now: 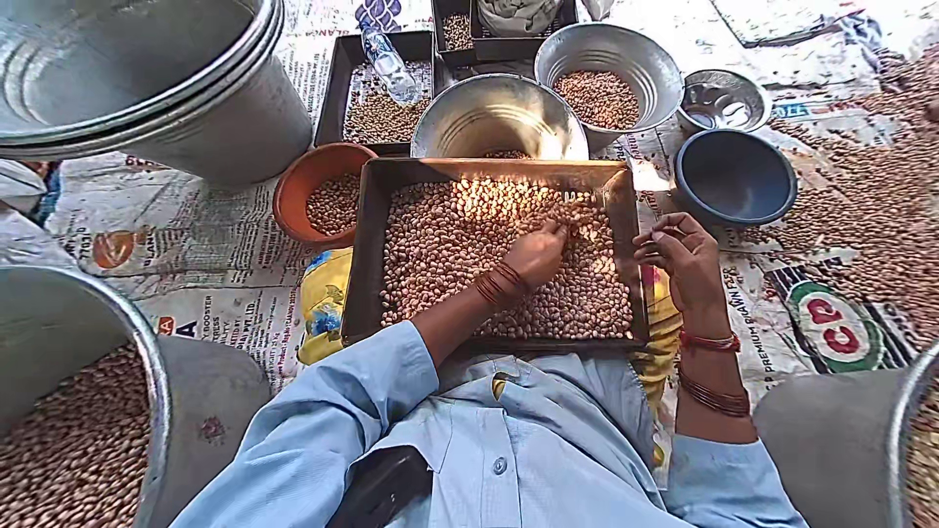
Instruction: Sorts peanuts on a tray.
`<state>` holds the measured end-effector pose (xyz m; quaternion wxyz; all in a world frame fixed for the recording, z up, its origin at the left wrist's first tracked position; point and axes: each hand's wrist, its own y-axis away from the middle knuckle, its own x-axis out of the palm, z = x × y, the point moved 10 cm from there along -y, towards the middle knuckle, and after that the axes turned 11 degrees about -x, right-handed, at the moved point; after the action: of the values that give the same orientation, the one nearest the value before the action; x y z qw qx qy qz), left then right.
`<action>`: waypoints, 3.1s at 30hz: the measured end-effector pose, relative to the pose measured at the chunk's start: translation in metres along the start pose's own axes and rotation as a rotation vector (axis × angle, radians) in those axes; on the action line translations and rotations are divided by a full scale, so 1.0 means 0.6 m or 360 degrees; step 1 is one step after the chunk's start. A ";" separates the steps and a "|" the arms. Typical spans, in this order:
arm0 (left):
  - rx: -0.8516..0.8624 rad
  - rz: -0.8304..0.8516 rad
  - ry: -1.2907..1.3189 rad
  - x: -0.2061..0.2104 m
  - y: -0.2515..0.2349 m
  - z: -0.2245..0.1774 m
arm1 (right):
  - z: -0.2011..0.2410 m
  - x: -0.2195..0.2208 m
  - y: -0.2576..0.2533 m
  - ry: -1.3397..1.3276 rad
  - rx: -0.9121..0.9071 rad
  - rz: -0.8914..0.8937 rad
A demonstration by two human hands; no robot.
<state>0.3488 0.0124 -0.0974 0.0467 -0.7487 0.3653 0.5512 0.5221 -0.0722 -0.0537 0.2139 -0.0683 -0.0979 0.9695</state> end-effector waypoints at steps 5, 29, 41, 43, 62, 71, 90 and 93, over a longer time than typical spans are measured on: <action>-0.0393 -0.0414 0.0083 -0.079 0.035 0.136 | 0.005 -0.003 0.049 0.0714 -0.0027 0.0264; 0.0566 -0.0435 -0.0172 0.023 0.054 -0.015 | -0.032 0.150 0.066 0.1720 -0.0087 0.0725; 0.0364 -0.0215 -0.0210 0.037 0.043 -0.017 | -0.014 0.107 0.032 0.1130 -0.0125 0.0372; 0.0311 -0.0177 -0.0243 0.039 0.043 -0.019 | -0.003 0.099 0.018 0.1145 -0.0184 0.0323; 0.0010 -0.0424 0.0552 -0.061 0.049 0.069 | -0.025 0.153 -0.024 0.1700 -0.0319 0.0692; 0.0021 -0.0386 0.0374 -0.025 0.025 0.054 | -0.037 0.147 -0.030 0.1450 -0.0168 0.0650; 0.0021 -0.0566 -0.0028 -0.059 -0.030 0.043 | -0.026 0.174 -0.031 0.1612 -0.0211 0.0703; 0.0025 -0.0476 0.0060 -0.055 -0.023 0.048 | -0.040 0.181 -0.025 0.1686 -0.0145 0.0733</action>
<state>0.3303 0.0522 -0.0848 0.1273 -0.8046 0.2548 0.5209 0.4344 -0.0084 -0.0837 0.0141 -0.5728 -0.0017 0.8196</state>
